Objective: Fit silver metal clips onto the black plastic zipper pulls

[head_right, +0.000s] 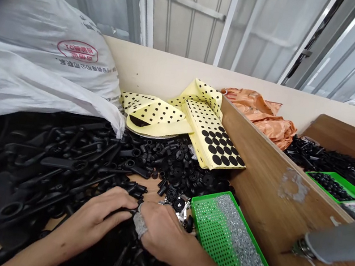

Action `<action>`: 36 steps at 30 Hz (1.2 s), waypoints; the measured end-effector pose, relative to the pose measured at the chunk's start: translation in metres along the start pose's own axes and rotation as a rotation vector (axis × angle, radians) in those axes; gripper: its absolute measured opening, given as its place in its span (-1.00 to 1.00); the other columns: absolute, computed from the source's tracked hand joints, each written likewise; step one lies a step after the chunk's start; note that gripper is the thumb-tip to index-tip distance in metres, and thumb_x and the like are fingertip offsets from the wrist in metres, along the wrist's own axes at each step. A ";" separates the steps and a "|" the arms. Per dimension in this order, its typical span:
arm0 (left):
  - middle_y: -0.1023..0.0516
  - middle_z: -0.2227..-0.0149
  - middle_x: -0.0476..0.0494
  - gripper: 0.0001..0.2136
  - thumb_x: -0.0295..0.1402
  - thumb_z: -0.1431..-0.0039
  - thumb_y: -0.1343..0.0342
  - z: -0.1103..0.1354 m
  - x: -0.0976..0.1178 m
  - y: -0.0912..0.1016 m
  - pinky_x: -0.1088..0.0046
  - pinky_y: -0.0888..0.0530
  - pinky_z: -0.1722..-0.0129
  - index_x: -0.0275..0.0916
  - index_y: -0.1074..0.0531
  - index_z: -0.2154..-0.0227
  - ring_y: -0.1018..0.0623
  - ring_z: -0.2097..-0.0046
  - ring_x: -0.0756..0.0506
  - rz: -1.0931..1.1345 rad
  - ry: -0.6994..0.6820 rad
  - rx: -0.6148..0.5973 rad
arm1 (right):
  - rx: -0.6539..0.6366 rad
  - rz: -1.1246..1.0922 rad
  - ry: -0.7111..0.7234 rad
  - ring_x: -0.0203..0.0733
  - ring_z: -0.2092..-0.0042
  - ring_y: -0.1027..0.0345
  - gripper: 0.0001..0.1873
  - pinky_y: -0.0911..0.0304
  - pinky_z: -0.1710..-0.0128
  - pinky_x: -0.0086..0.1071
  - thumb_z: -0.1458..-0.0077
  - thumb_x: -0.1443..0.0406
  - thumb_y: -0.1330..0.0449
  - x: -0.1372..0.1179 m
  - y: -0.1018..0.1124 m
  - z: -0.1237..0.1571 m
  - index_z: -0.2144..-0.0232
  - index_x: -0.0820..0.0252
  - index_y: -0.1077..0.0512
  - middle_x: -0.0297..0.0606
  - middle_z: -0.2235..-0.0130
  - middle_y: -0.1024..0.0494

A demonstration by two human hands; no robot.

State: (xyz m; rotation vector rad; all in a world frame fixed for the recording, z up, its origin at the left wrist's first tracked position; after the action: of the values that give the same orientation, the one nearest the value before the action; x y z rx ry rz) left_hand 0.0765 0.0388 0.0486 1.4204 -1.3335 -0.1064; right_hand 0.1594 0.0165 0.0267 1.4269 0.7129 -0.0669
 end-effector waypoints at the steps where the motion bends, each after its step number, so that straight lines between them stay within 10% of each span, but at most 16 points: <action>1: -0.53 0.36 -0.10 -0.86 -0.51 -0.14 0.02 -0.003 -0.001 0.001 0.43 -0.43 0.27 -0.24 -0.43 0.33 -0.47 0.26 -0.09 -0.018 -0.024 -0.007 | 0.020 -0.019 0.012 -0.27 0.40 -0.24 -0.86 -0.08 0.42 -0.45 -0.01 0.46 0.06 0.000 0.003 -0.004 0.42 0.22 -0.27 -0.30 0.41 -0.40; 7: -0.54 0.34 -0.13 -0.82 -0.54 -0.17 0.07 -0.004 0.007 0.009 0.41 -0.44 0.26 -0.24 -0.42 0.29 -0.47 0.26 -0.09 0.011 -0.160 0.055 | 0.065 -0.229 0.056 -0.34 0.42 -0.21 -0.80 -0.06 0.43 -0.51 -0.10 0.44 0.11 0.001 -0.002 -0.012 0.52 0.19 -0.19 -0.39 0.46 -0.36; 21: -0.51 0.41 -0.07 -0.87 -0.51 -0.09 -0.01 -0.022 -0.035 -0.017 0.43 -0.37 0.27 -0.20 -0.44 0.40 -0.44 0.27 -0.11 -0.287 0.037 -0.236 | 0.145 0.305 -0.160 -0.29 0.43 -0.09 -0.74 0.10 0.45 -0.42 0.23 0.57 0.05 0.072 0.046 -0.008 0.47 0.16 -0.15 -0.36 0.39 -0.21; 36: -0.48 0.20 -0.15 -0.82 -0.37 -0.18 -0.03 -0.086 -0.046 -0.083 0.28 -0.46 0.26 -0.30 -0.38 0.18 -0.51 0.22 -0.10 -0.413 0.219 -0.436 | 0.181 0.474 -0.128 -0.17 0.25 -0.07 -0.85 -0.04 0.33 -0.37 0.10 0.50 -0.03 0.070 0.051 -0.023 0.43 0.20 -0.23 -0.24 0.31 -0.28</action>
State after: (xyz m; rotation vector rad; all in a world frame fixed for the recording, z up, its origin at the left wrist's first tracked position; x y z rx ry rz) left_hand 0.1721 0.1036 -0.0067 1.2672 -0.7639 -0.4722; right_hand 0.2288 0.0721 0.0380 1.7162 0.2548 0.1494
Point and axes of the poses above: each hand's wrist, its own z-axis away from the middle knuckle, its own y-axis out of the back of the hand, x = y × z, the point moved 9 cm from there along -z, towards the middle knuckle
